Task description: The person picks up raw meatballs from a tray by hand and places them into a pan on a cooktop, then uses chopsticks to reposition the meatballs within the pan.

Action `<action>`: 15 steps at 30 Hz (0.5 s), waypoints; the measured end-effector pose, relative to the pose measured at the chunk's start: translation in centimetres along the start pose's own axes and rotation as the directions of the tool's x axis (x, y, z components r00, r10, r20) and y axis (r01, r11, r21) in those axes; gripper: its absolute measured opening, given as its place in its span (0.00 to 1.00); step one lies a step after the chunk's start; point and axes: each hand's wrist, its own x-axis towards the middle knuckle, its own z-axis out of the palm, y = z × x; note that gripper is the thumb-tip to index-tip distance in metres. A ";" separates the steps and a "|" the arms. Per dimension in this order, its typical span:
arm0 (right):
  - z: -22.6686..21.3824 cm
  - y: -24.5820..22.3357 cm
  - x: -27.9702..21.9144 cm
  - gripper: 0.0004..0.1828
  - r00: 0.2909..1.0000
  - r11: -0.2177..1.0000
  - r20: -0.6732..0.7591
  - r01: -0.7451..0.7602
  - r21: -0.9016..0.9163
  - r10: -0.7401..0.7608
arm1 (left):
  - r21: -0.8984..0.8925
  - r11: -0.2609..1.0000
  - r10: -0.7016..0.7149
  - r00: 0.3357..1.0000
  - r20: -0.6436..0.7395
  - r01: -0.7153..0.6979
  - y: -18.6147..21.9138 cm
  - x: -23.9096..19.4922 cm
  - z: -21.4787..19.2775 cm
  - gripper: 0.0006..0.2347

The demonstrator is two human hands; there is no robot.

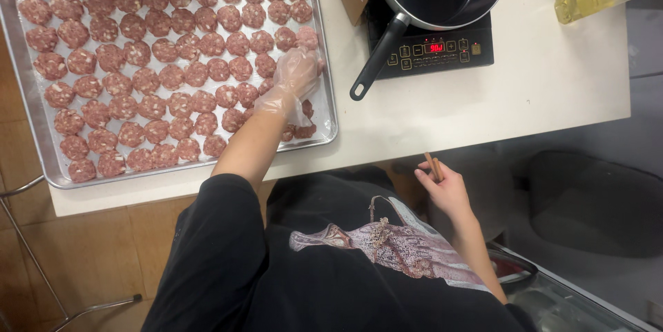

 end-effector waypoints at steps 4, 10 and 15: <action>0.0 0.1 0.5 0.14 1.000 1.000 0.009 0.018 -0.019 -0.018 | -0.018 1.000 -0.015 0.999 0.042 0.016 0.0 0.2 0.8 0.08; 0.2 0.3 0.8 0.14 1.000 1.000 0.014 0.023 -0.009 -0.023 | 0.077 0.991 -0.124 0.946 0.298 0.105 0.2 1.0 0.9 0.07; 0.1 0.5 0.7 0.15 1.000 1.000 0.017 0.010 0.003 -0.010 | 0.117 0.991 0.057 0.992 0.109 -0.069 1.6 0.9 -1.9 0.06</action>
